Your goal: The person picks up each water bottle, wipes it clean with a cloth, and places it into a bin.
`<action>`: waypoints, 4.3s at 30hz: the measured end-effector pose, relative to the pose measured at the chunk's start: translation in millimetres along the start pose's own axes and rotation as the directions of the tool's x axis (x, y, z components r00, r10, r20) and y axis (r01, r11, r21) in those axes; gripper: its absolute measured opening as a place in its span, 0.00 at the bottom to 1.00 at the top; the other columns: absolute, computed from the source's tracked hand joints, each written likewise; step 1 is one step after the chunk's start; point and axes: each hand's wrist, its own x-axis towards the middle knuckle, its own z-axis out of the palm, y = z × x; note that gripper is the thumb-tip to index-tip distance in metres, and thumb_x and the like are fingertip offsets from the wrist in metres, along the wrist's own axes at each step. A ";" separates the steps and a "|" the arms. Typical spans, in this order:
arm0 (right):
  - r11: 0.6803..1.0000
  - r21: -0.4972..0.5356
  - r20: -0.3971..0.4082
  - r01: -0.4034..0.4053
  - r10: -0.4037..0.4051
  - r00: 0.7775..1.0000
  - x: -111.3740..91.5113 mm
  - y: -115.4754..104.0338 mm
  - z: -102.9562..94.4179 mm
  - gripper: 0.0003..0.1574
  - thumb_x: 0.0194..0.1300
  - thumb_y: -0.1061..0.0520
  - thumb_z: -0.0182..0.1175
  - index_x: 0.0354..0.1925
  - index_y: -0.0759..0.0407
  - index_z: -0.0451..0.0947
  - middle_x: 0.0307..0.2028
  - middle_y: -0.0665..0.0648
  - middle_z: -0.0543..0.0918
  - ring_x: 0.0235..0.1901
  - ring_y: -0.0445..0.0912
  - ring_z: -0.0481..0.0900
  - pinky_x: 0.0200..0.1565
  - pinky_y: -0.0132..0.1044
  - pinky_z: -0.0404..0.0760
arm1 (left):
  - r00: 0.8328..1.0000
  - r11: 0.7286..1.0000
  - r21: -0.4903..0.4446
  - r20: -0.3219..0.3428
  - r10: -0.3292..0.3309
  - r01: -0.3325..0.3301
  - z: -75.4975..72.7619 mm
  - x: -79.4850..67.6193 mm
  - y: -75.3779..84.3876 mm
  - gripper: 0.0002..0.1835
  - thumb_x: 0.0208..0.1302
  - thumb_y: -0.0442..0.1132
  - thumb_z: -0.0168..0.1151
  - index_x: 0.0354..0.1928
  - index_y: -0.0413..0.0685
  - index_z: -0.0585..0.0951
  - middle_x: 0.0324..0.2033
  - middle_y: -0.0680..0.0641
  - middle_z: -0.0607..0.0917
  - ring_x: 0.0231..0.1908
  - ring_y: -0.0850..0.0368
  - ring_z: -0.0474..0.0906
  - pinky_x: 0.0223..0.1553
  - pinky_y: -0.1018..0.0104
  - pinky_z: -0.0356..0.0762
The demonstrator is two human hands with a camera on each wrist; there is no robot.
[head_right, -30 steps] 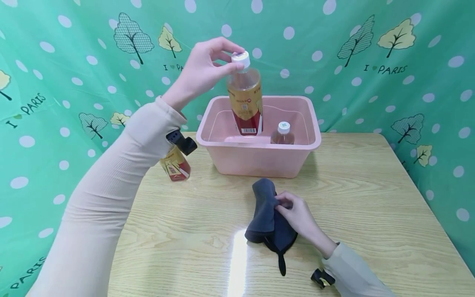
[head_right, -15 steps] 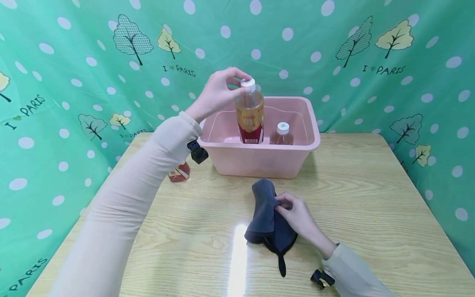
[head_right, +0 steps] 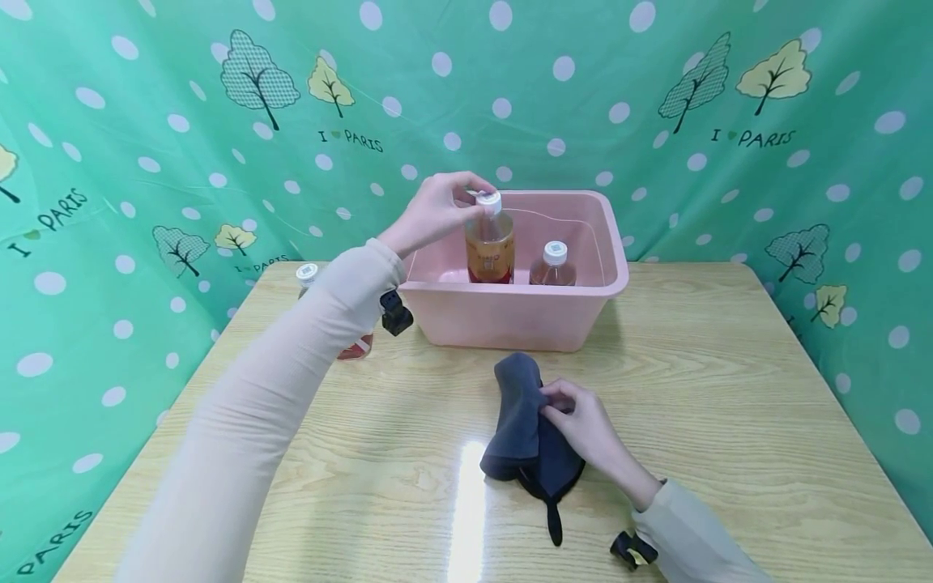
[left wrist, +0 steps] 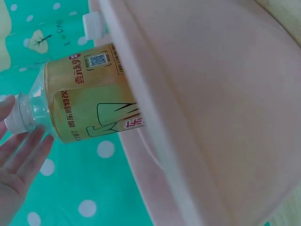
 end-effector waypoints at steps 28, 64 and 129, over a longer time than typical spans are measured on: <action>0.999 0.029 0.007 -0.018 0.018 1.000 -0.6 1.7 2.6 0.09 0.52 0.75 0.57 0.34 0.71 0.76 0.31 0.62 0.80 0.28 0.35 0.76 0.31 0.28 0.77 | 0.998 0.998 0.045 0.061 -0.034 0.031 33.8 -3.4 -31.8 0.12 0.55 0.35 0.60 0.43 0.42 0.77 0.38 0.48 0.80 0.37 0.59 0.76 0.39 0.73 0.74; 0.999 0.023 0.017 -0.047 0.047 0.999 -0.8 3.3 3.2 0.09 0.53 0.73 0.57 0.36 0.70 0.76 0.32 0.61 0.80 0.28 0.37 0.77 0.31 0.28 0.76 | 0.990 0.996 0.061 0.123 -0.065 0.057 44.0 -7.1 -42.1 0.13 0.55 0.36 0.62 0.43 0.42 0.77 0.38 0.49 0.80 0.37 0.60 0.76 0.39 0.75 0.73; 1.000 0.027 0.022 -0.013 0.012 1.000 -1.8 6.2 3.2 0.10 0.52 0.74 0.58 0.36 0.72 0.75 0.33 0.63 0.80 0.28 0.36 0.76 0.31 0.28 0.76 | 0.969 0.920 0.306 -0.092 -0.228 0.246 -113.2 -144.7 -103.5 0.20 0.59 0.46 0.56 0.50 0.42 0.75 0.49 0.40 0.76 0.51 0.44 0.70 0.52 0.49 0.66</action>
